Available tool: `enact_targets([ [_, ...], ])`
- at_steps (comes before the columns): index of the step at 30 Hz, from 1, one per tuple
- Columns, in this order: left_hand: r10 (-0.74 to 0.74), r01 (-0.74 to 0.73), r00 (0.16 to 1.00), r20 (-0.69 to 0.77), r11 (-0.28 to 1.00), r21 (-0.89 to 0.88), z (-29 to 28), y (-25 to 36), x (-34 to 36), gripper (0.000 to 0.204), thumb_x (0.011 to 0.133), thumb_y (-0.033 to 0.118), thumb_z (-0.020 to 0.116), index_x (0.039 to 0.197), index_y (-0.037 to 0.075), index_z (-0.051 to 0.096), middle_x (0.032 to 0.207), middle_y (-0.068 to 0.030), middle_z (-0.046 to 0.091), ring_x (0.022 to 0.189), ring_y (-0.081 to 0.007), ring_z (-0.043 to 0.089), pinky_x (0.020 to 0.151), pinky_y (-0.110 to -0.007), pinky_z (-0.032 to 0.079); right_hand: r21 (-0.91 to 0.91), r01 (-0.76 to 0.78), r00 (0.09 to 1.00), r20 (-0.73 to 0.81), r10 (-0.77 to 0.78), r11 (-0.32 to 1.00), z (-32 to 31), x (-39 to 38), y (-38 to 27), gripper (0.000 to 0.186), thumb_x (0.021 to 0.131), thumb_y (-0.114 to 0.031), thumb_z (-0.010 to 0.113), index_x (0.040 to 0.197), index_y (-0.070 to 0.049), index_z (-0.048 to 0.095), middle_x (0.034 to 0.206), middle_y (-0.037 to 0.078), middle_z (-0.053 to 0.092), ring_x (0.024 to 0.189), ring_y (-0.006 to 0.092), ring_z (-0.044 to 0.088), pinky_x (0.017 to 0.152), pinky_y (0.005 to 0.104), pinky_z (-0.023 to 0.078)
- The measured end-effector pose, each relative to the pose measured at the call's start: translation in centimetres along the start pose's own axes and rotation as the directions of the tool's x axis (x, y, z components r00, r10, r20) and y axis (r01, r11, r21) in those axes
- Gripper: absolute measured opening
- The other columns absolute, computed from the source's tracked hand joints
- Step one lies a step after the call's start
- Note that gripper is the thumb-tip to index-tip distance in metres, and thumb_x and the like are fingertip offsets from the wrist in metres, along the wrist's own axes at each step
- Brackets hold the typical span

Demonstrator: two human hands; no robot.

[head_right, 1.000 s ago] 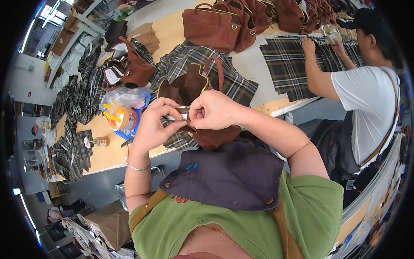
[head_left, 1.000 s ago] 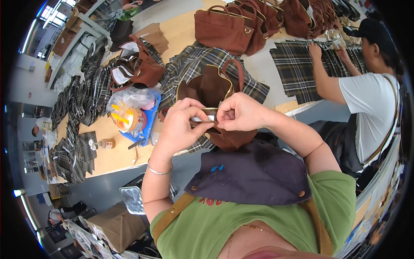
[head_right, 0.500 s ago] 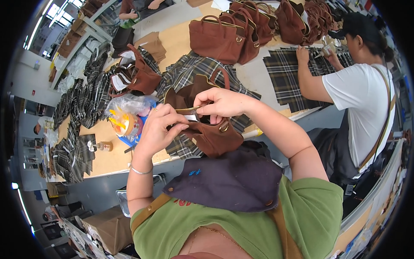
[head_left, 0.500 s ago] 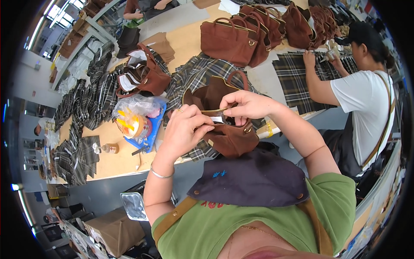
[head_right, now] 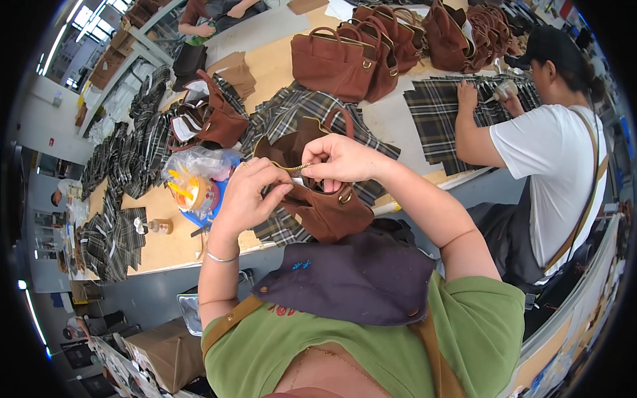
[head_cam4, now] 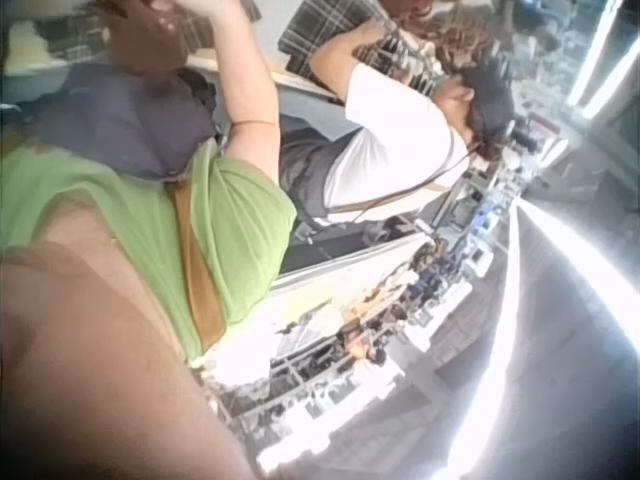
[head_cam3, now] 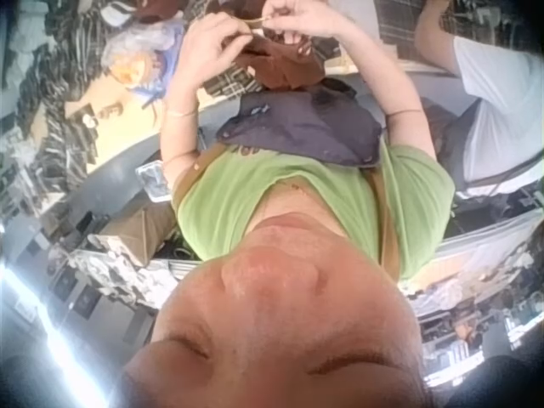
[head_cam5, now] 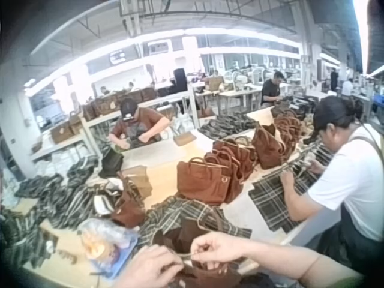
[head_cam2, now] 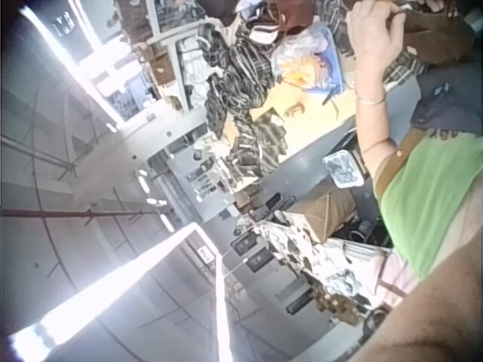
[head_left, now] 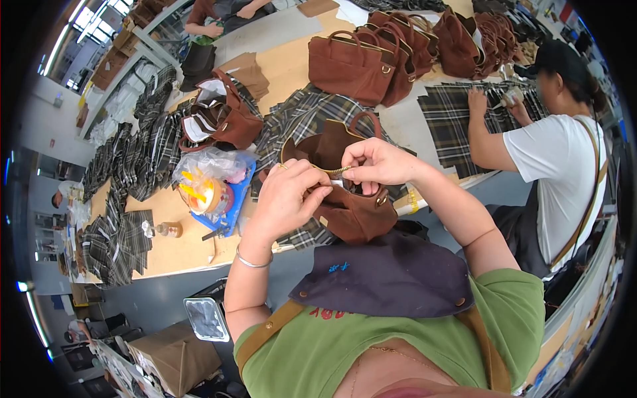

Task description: Inspecting, adjusting linings, and finishing assembly of brown leather bags.

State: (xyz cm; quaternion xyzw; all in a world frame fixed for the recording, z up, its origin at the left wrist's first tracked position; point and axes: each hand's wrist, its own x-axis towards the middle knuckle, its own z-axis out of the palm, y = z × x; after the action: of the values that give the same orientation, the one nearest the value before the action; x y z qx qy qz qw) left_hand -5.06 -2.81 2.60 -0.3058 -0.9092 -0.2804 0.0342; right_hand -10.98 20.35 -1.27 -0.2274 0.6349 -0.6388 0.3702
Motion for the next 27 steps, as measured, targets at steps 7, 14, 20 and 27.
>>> enact_targets([
  [7,0.072,-0.094,0.987,-0.146,0.985,-0.147,0.8,-0.3,0.4,0.010,0.078,0.012,0.073,0.081,0.007,0.065,0.093,-0.0086,0.067,0.085,-0.0272,0.063,0.070,-0.034,0.046,-0.033,0.030,0.999,-0.027,-0.031,0.999,0.4,-0.3,-0.3,0.011,0.090,-0.015,0.064,0.089,-0.005,0.060,0.073,-0.002,0.061,0.056,0.0043,0.060,0.046,0.0190,0.047],
  [14,-0.062,0.061,0.998,-0.011,0.993,-0.100,0.4,0.1,0.5,0.012,0.080,0.016,0.071,0.083,0.005,0.064,0.093,-0.0073,0.068,0.080,-0.0269,0.064,0.069,-0.035,0.044,0.043,0.067,0.997,0.021,-0.068,0.997,0.0,-0.6,0.1,0.011,0.095,-0.015,0.055,0.094,-0.004,0.060,0.075,0.000,0.061,0.057,0.0051,0.061,0.049,0.0193,0.048],
  [20,-0.148,0.154,0.988,0.050,0.978,-0.144,0.2,0.3,1.0,0.015,0.082,0.018,0.071,0.081,0.005,0.065,0.079,-0.0091,0.066,0.071,-0.0272,0.063,0.067,-0.035,0.044,-0.002,0.075,0.997,0.026,-0.075,0.997,0.2,-0.5,0.2,0.013,0.097,-0.016,0.055,0.096,-0.004,0.060,0.077,0.001,0.061,0.057,0.0055,0.060,0.049,0.0195,0.048],
  [27,-0.195,0.196,0.980,0.026,0.962,-0.190,0.6,0.4,1.2,0.019,0.083,0.021,0.071,0.081,0.003,0.066,0.072,-0.0113,0.065,0.066,-0.0280,0.062,0.061,-0.035,0.046,0.009,0.095,0.995,0.025,-0.095,0.995,0.4,-0.5,0.4,0.013,0.098,-0.016,0.054,0.099,-0.004,0.059,0.080,0.001,0.060,0.057,0.0051,0.059,0.050,0.0195,0.047],
])
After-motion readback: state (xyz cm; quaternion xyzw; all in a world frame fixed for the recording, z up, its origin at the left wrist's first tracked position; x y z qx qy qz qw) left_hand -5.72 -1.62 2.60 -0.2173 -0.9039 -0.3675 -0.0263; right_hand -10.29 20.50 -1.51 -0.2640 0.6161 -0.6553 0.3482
